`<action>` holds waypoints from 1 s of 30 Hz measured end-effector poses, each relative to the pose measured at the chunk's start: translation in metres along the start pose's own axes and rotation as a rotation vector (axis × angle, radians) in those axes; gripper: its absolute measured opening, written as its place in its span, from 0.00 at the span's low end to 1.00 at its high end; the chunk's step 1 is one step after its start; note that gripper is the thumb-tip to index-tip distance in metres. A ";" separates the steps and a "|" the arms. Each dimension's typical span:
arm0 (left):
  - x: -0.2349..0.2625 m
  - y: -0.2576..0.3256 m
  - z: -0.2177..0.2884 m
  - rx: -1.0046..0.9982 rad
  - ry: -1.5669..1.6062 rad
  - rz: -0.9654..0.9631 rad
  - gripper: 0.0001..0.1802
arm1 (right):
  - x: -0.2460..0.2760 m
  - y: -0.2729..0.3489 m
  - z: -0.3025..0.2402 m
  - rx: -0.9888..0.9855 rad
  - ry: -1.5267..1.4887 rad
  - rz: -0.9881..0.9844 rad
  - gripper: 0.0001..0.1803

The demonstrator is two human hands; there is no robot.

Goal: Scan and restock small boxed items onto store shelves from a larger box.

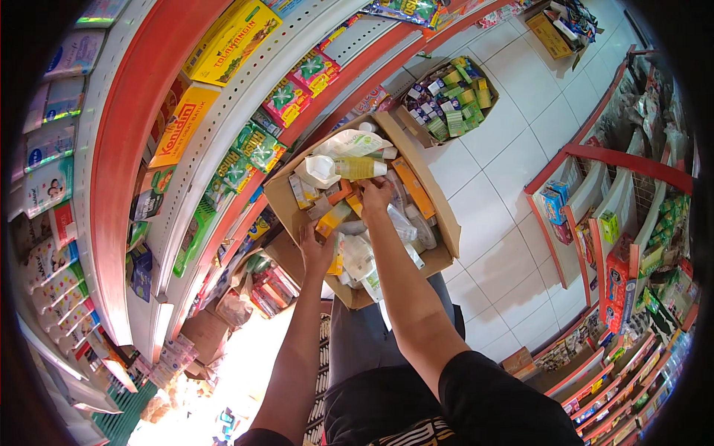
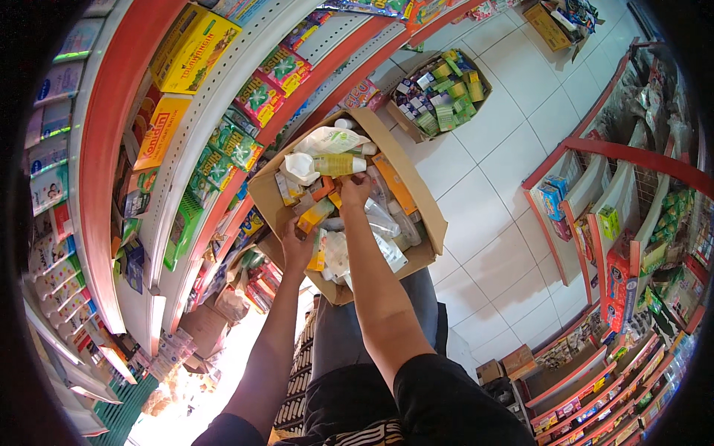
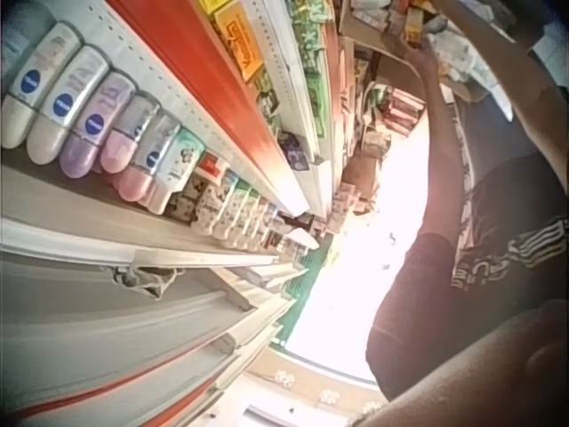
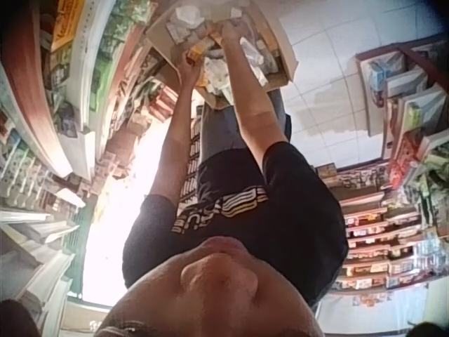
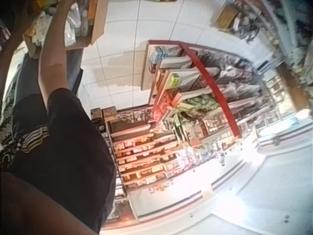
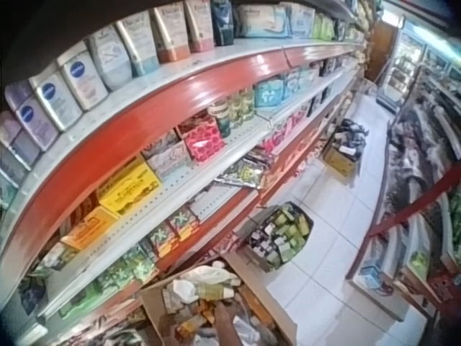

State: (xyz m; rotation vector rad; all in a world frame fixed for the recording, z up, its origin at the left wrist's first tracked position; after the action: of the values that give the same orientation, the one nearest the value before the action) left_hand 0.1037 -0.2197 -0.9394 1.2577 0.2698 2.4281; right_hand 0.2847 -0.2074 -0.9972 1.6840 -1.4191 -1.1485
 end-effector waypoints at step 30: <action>0.101 0.085 0.147 -0.273 0.379 -0.310 0.41 | 0.037 0.218 -0.199 0.173 1.267 -0.886 0.19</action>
State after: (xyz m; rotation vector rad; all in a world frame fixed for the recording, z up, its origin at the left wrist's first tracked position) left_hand 0.1497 -0.2551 -0.7498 0.5877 0.2084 2.3159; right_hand 0.3781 -0.2997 -0.7303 2.5005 0.0564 -0.0843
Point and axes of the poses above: each hand's wrist, its own y-axis away from the middle knuckle, its own x-axis out of the back of the hand, z = x × y, the point moved 1 cm from there along -y, towards the middle knuckle, and after that the axes turned 1 degree about -y, right-handed, at the moved point
